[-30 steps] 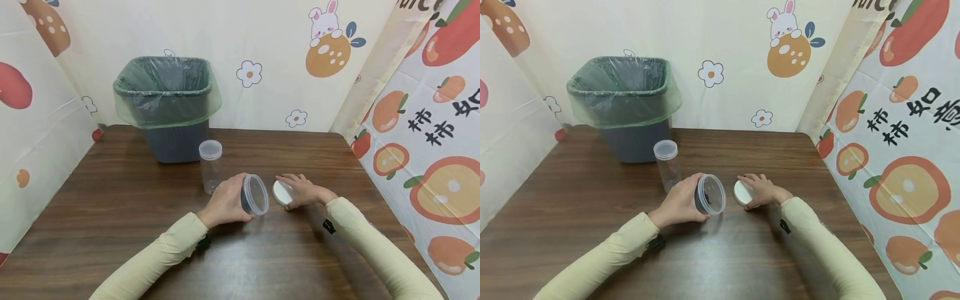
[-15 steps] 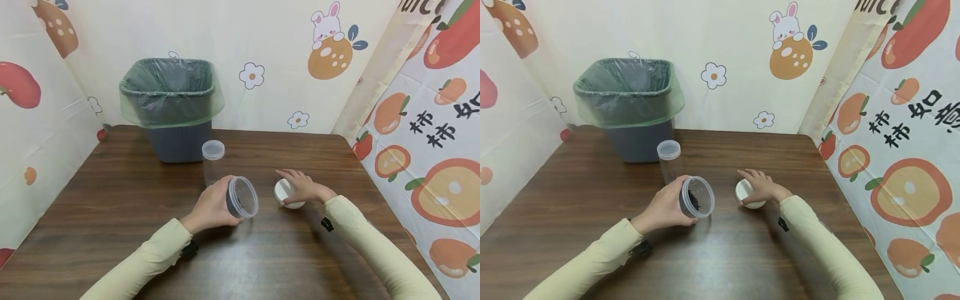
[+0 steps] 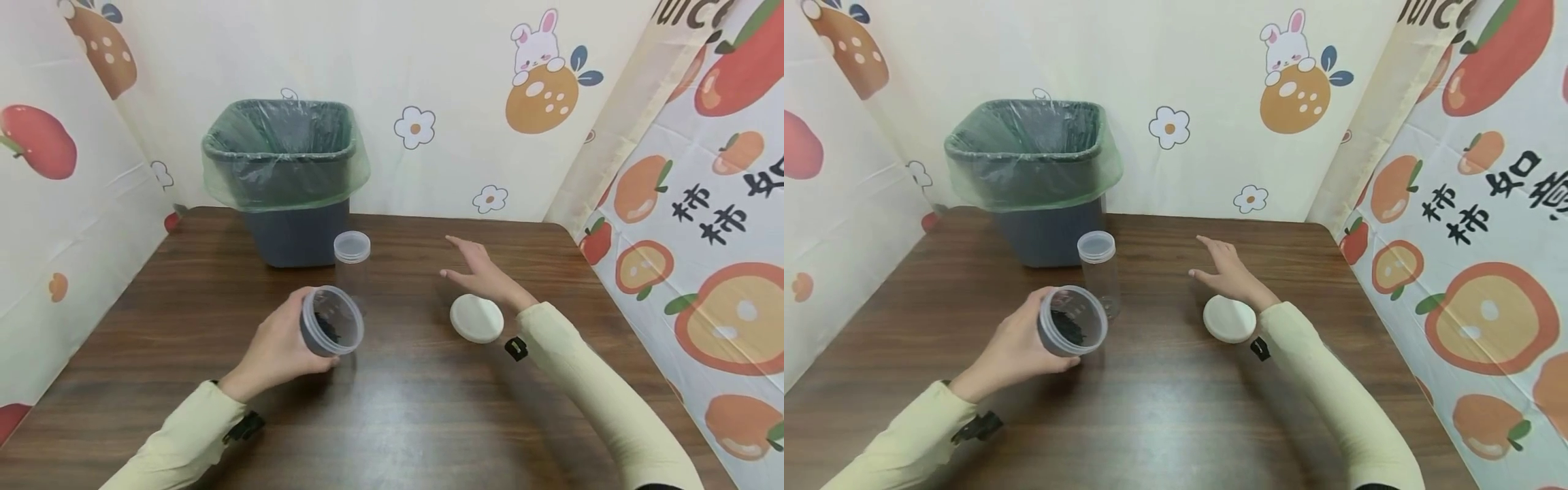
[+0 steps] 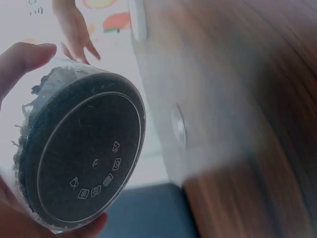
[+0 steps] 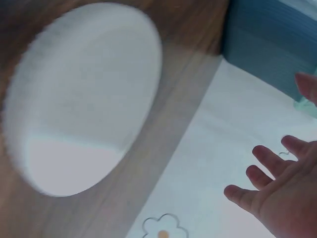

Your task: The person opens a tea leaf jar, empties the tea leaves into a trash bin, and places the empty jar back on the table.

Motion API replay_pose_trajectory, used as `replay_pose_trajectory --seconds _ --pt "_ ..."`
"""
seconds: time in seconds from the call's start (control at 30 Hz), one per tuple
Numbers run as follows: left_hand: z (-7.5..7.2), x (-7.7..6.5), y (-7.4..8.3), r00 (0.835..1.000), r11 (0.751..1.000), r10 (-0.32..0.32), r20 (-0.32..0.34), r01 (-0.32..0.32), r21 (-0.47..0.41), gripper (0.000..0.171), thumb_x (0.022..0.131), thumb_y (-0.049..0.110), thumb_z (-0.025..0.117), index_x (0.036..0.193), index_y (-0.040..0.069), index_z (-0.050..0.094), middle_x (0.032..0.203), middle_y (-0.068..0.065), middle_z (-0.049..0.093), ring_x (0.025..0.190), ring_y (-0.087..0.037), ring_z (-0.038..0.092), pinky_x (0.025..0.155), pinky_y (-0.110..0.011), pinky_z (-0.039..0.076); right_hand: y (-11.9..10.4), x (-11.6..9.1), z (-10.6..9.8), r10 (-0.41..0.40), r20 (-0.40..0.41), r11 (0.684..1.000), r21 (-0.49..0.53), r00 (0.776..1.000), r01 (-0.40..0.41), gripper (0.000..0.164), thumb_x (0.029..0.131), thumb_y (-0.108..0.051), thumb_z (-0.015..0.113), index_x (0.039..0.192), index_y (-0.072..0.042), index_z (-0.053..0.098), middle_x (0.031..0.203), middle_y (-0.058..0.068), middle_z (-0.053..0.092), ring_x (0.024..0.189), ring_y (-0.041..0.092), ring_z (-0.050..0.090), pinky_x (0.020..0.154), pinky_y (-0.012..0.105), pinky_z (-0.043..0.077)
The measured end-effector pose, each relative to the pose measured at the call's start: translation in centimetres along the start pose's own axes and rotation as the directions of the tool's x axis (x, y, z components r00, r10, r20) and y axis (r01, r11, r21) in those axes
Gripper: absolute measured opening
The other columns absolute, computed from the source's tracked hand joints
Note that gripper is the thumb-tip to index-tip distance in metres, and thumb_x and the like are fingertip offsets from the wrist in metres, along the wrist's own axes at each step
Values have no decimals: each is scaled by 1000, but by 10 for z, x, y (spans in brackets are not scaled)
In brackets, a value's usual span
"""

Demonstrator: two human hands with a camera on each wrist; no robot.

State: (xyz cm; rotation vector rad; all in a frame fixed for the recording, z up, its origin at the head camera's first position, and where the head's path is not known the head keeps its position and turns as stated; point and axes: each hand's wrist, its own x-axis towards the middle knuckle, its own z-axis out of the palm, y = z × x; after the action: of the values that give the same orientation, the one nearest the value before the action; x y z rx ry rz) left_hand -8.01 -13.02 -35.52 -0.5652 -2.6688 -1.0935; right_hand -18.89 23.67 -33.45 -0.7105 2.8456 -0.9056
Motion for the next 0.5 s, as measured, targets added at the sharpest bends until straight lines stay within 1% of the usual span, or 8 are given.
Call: replay_pose_trajectory --seconds 0.1,0.23,0.37,0.5 --pt "-19 -6 -8 999 999 -32 -22 32 28 105 47 33 94 133 4 41 118 -11 55 99 -27 57 80 -49 48 -10 9 -3 2 -33 999 43 999 -1 71 95 -30 58 151 -6 21 151 17 26 140 33 15 108 54 19" --pt "-43 -7 -15 997 997 -31 -66 35 67 105 48 29 94 132 0 39 117 -17 54 98 -32 57 79 -54 48 -22 21 -7 -13 -81 997 77 997 19 67 95 -25 57 149 -5 23 148 20 30 138 35 20 108 53 20" --pt "-67 3 -14 994 995 -38 -101 46 84 106 49 31 94 132 -2 38 117 -20 54 99 -37 56 78 -58 45 -37 34 -12 -1 -118 993 117 993 15 64 96 -24 57 149 -6 25 148 18 34 139 32 23 110 50 20" --pt "-89 19 -7 991 995 -50 -123 60 82 105 49 30 94 132 -2 38 117 -21 53 101 -39 55 80 -58 43 -53 47 -19 15 -130 982 191 991 10 62 97 -24 55 149 -7 24 148 18 34 139 29 26 111 44 21"
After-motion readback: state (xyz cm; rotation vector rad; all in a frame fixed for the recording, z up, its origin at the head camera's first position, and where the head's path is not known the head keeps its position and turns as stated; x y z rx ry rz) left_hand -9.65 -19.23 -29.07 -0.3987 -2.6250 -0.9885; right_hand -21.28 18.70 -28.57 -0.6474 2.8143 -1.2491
